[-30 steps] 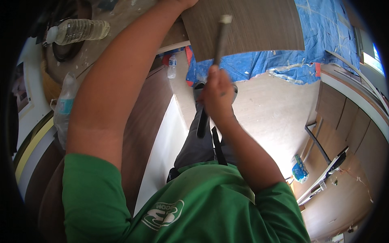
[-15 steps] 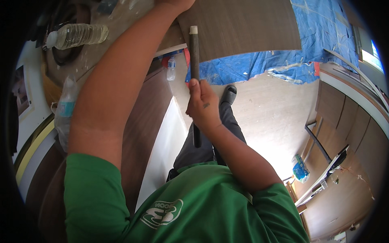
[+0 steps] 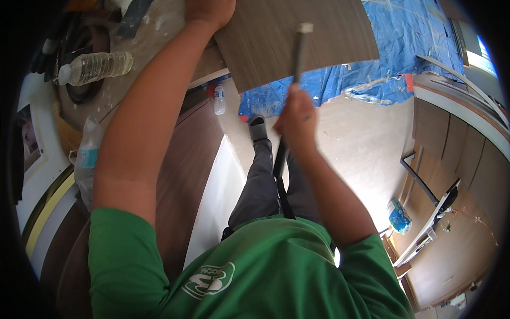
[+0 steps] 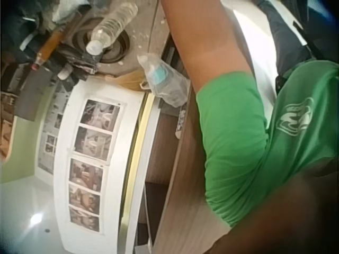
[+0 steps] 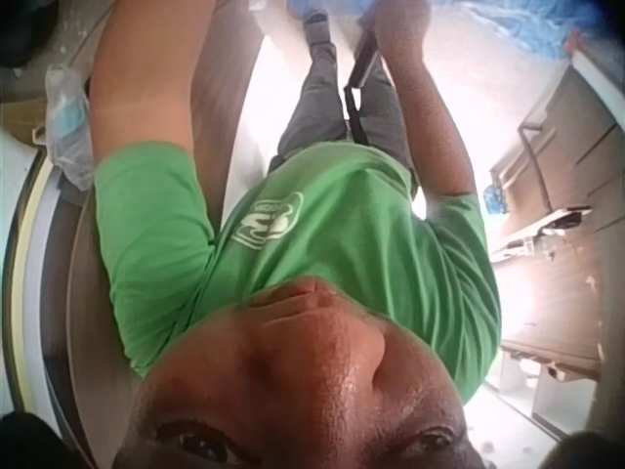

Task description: The person uses a hammer to tap a wooden drawer front onto a drawer box. They repeatedly adjust the alignment and strike the edges to secure the piece. The person then flips the drawer to inspect the back and continues tapping the edges.

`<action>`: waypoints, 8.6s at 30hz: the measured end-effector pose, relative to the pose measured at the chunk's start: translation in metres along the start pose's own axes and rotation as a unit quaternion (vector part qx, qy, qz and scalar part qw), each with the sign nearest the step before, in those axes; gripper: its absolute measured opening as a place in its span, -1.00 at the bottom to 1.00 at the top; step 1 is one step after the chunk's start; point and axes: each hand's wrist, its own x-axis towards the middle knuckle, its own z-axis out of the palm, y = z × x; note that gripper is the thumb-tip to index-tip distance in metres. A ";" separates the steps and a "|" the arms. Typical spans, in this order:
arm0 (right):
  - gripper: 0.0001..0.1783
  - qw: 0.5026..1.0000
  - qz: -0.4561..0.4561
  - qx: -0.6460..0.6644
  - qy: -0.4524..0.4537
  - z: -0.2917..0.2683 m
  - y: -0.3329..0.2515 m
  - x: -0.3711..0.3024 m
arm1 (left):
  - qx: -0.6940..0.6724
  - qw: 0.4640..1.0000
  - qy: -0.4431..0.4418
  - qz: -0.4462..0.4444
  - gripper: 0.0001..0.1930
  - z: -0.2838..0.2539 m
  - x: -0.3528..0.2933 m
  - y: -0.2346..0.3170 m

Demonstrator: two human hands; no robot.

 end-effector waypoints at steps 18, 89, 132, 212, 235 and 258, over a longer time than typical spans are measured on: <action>-0.54 0.984 -0.019 0.063 0.168 -0.161 -0.026 0.073 | 0.025 0.999 -0.037 0.028 -0.36 -0.005 0.005 0.019; -0.56 0.965 0.182 -0.118 0.150 -0.686 0.188 -0.049 | -0.158 0.981 -0.032 0.107 -0.23 0.085 -0.106 0.411; -0.41 0.959 0.079 0.090 -0.258 -0.318 -0.044 0.050 | 0.164 0.981 -0.022 -0.102 -0.27 0.057 -0.065 0.215; -0.77 0.935 0.235 -0.252 -0.083 -0.651 0.170 0.093 | -0.543 0.660 -0.317 -0.410 -0.54 0.022 -0.310 0.227; -0.66 0.846 0.188 -0.470 -0.170 -0.621 -0.007 0.222 | -0.689 0.274 -0.187 -0.644 -0.55 0.137 -0.417 0.200; -0.73 0.787 0.143 -0.535 -0.270 -0.378 -0.302 0.675 | -0.654 0.231 0.195 -0.693 -0.42 0.126 -0.208 0.564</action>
